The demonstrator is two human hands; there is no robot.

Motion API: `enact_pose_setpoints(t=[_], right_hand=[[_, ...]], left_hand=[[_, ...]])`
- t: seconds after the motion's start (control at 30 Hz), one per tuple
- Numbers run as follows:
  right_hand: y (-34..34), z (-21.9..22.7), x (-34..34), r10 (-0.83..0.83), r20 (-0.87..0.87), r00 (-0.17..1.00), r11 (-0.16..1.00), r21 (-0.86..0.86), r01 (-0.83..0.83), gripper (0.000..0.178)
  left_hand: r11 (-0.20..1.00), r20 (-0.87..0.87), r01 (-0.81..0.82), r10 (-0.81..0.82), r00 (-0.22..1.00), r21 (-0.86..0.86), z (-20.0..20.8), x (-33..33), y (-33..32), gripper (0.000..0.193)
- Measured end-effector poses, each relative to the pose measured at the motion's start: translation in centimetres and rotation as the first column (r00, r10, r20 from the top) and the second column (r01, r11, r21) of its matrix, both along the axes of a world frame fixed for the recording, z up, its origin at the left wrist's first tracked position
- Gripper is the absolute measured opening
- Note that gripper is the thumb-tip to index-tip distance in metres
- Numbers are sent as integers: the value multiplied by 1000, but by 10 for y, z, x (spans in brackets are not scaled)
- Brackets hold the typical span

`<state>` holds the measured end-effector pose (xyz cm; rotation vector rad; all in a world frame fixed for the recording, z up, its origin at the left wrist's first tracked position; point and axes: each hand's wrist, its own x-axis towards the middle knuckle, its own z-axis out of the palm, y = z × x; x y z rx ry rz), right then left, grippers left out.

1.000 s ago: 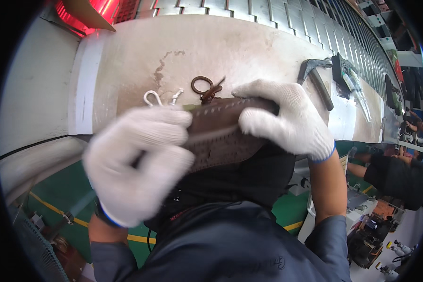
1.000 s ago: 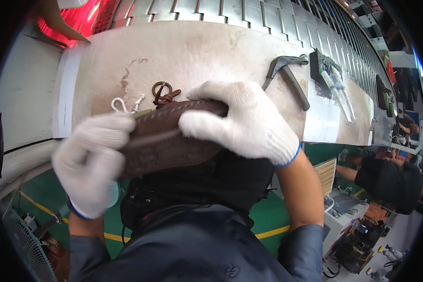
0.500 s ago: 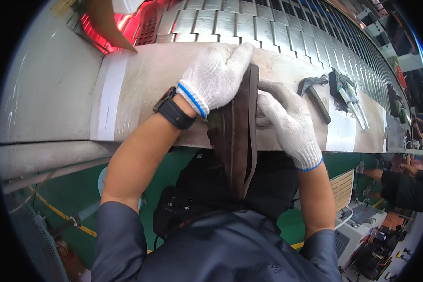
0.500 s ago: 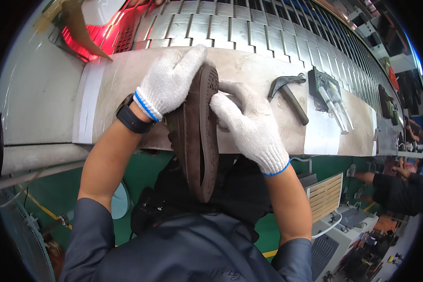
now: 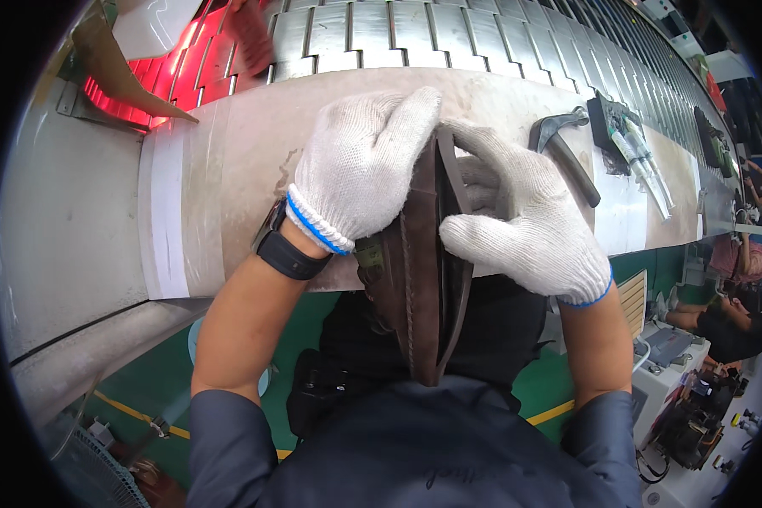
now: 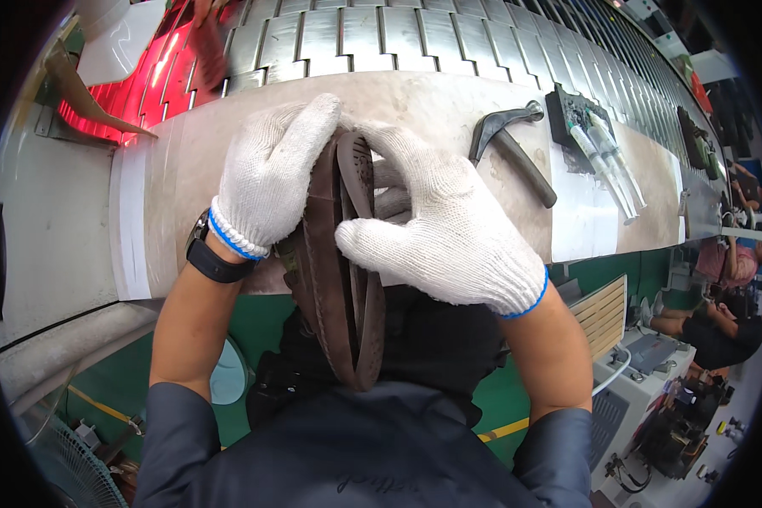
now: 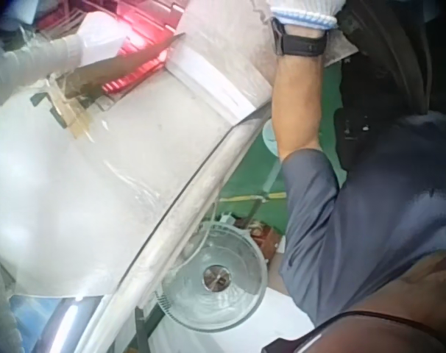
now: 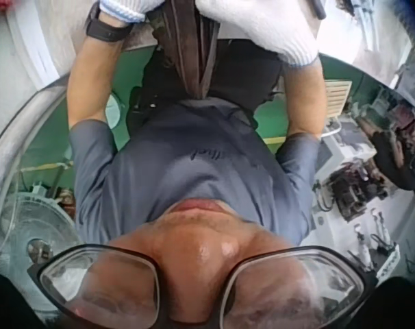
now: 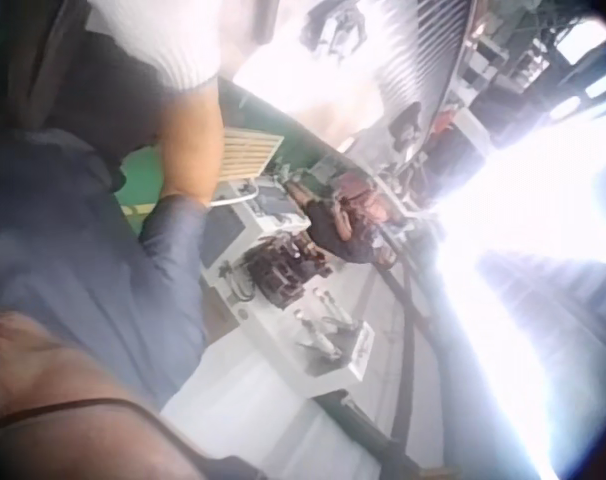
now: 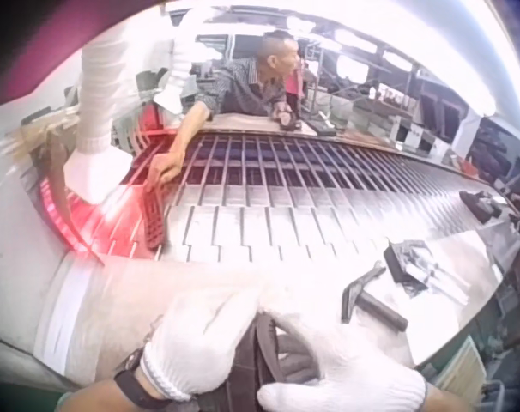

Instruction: The person attaches a sole to a shoe upper by hand, hammers the shoe with a hammer, and places it onto a conveyor belt. The person then walks across the room to touch a phone on a chair before returning to the workstation.

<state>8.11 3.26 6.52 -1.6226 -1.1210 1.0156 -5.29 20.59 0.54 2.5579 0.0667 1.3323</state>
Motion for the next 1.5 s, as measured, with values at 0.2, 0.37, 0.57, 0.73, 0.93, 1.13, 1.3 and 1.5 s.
enact_pose_setpoints(t=[0.2,0.37,0.57,0.73,0.93,1.13,1.3,1.5], right_hand=[[-7,15,-5,10,17,1000,999,-37,-9,87],[-18,12,-8,-33,-12,999,999,-15,32,87],[-13,-2,22,-25,-466,884,1000,-25,15,56],[5,-2,18,-88,-321,943,983,-184,29,47],[15,-10,9,-103,-63,993,995,-24,102,46],[19,-26,15,-160,-38,986,987,1,160,49],[17,-24,14,-107,-33,994,992,62,109,52],[18,-31,7,-64,-178,982,985,146,91,51]], left_hand=[[697,-92,155,-304,948,-700,23,-10,-13,29],[725,-248,138,-399,883,-675,38,-19,-9,57],[797,-254,130,-336,907,-590,33,-14,-16,56],[788,-202,141,-319,926,-600,29,-10,-20,53],[905,-206,234,-320,925,-355,17,-10,-1,30],[971,-70,180,-171,983,160,-4,-12,3,38],[977,-102,179,-168,981,117,-3,-10,3,44],[977,-121,147,-129,984,154,4,-11,-3,43]])
